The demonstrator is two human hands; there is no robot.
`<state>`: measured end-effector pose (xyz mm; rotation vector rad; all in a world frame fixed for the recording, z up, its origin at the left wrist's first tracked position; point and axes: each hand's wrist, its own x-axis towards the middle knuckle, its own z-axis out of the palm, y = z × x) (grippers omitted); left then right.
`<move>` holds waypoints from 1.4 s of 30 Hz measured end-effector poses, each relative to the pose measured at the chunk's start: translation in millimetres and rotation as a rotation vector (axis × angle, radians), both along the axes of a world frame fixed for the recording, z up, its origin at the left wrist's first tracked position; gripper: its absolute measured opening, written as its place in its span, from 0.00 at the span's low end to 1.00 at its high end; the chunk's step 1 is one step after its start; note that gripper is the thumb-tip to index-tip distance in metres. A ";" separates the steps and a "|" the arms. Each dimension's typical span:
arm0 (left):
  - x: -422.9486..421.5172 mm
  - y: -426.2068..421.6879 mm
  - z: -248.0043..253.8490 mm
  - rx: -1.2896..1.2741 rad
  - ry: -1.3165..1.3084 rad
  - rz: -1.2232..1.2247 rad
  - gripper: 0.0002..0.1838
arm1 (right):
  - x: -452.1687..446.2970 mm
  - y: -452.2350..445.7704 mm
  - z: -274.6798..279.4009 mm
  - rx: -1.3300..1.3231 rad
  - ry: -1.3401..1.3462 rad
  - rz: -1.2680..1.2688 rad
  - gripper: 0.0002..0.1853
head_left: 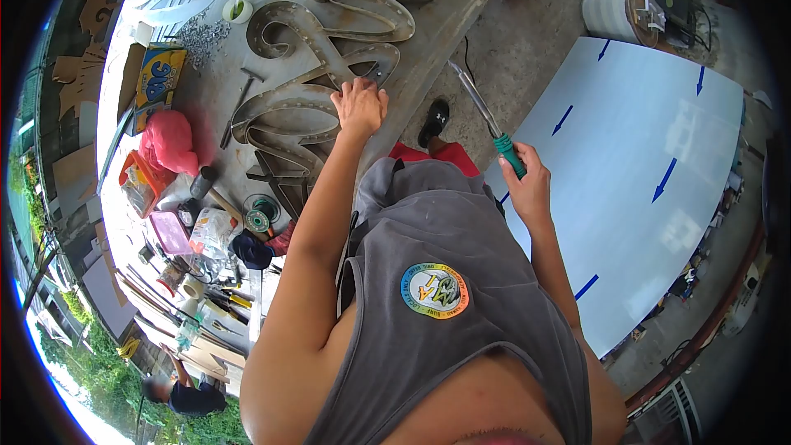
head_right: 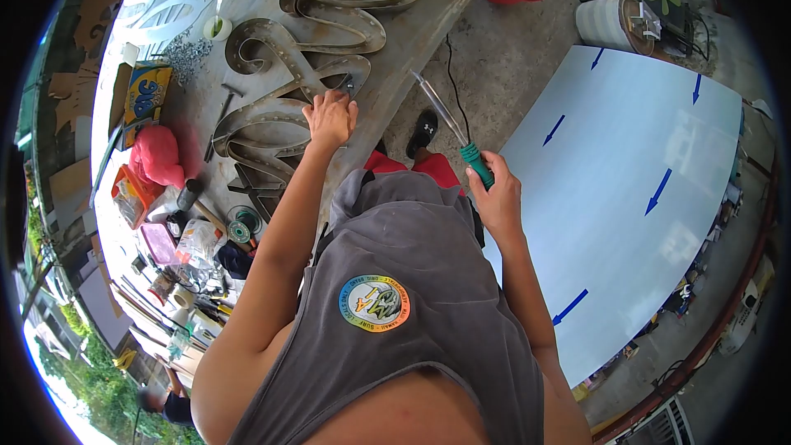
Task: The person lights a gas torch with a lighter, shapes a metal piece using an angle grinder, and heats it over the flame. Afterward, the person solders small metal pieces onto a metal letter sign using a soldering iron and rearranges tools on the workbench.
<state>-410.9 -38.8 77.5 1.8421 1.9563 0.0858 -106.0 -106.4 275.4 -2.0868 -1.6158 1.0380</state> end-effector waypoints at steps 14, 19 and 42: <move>3.8 8.4 -4.0 -0.372 -0.224 0.277 0.29 | -0.6 -0.5 -2.6 -0.008 0.005 0.029 0.19; 0.9 11.8 -0.2 -0.421 -0.300 0.308 0.30 | 1.3 -0.4 -5.4 0.005 0.005 0.035 0.19; 1.3 10.9 -13.1 -0.364 -0.504 0.494 0.26 | 0.8 2.0 -1.8 -0.014 0.019 0.019 0.18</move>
